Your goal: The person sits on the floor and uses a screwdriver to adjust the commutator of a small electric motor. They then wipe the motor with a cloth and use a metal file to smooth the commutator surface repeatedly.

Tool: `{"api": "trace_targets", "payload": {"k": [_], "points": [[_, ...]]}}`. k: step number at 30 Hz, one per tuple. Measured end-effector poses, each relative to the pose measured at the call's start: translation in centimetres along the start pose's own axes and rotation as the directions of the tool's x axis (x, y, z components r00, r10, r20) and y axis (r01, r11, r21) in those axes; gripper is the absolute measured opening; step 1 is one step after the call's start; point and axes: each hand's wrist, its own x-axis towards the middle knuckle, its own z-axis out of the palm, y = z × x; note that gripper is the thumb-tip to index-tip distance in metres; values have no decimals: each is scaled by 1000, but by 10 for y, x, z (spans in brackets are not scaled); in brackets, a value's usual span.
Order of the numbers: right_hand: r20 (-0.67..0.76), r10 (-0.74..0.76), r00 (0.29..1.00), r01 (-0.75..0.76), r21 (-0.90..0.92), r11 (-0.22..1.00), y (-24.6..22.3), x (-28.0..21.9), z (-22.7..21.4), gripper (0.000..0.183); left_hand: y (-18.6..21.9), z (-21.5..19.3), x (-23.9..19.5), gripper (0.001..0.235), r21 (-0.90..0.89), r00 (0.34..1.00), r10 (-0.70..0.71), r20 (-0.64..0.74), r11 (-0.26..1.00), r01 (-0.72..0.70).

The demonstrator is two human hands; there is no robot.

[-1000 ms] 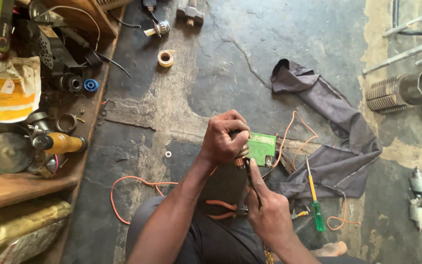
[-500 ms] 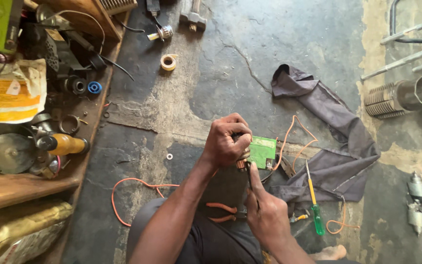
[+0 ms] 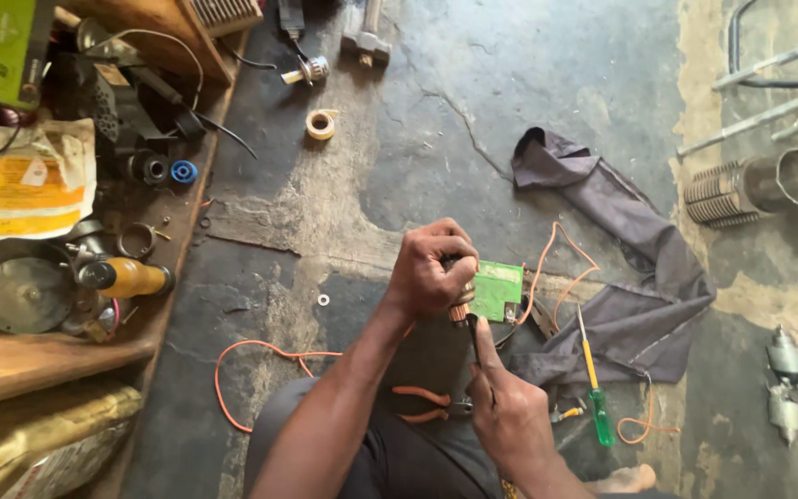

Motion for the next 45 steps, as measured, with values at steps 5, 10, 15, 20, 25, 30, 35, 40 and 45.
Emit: {"api": "trace_targets", "payload": {"k": [5,10,15,20,25,30,35,40,45], "points": [[55,57,997,-61,89,994,3,-5,0,67,-2,4,-7,11,-21,1000,-23,-7,1000,23],[-11,2,1000,-1,110,994,-3,-2,-2,66,1,1,-4,11,-26,999,-37,-16,999,36],[58,89,994,-94,100,991,-4,0,-6,67,-2,1,-7,11,-31,1000,-4,-7,1000,4],[82,68,994,-74,76,994,-6,5,-10,70,1,-1,-7,12,-35,1000,2,6,999,-2],[98,52,994,-59,75,995,-6,2,-12,70,-1,-2,-7,12,-34,1000,6,8,999,-6],[120,64,991,-63,-12,998,-4,1,-17,69,0,-1,-6,11,-18,1000,18,-3,1000,-18],[91,33,995,-35,20,999,-4,-1,-14,69,1,0,-7,11,-11,1000,14,-9,1000,-14],[69,12,998,-14,32,999,-4,3,-12,70,5,1,-5,11,18,1000,20,-11,1000,-20],[94,31,995,-30,-6,1000,-2,4,-12,71,4,3,-6,10,7,999,39,-21,999,-39]]}}
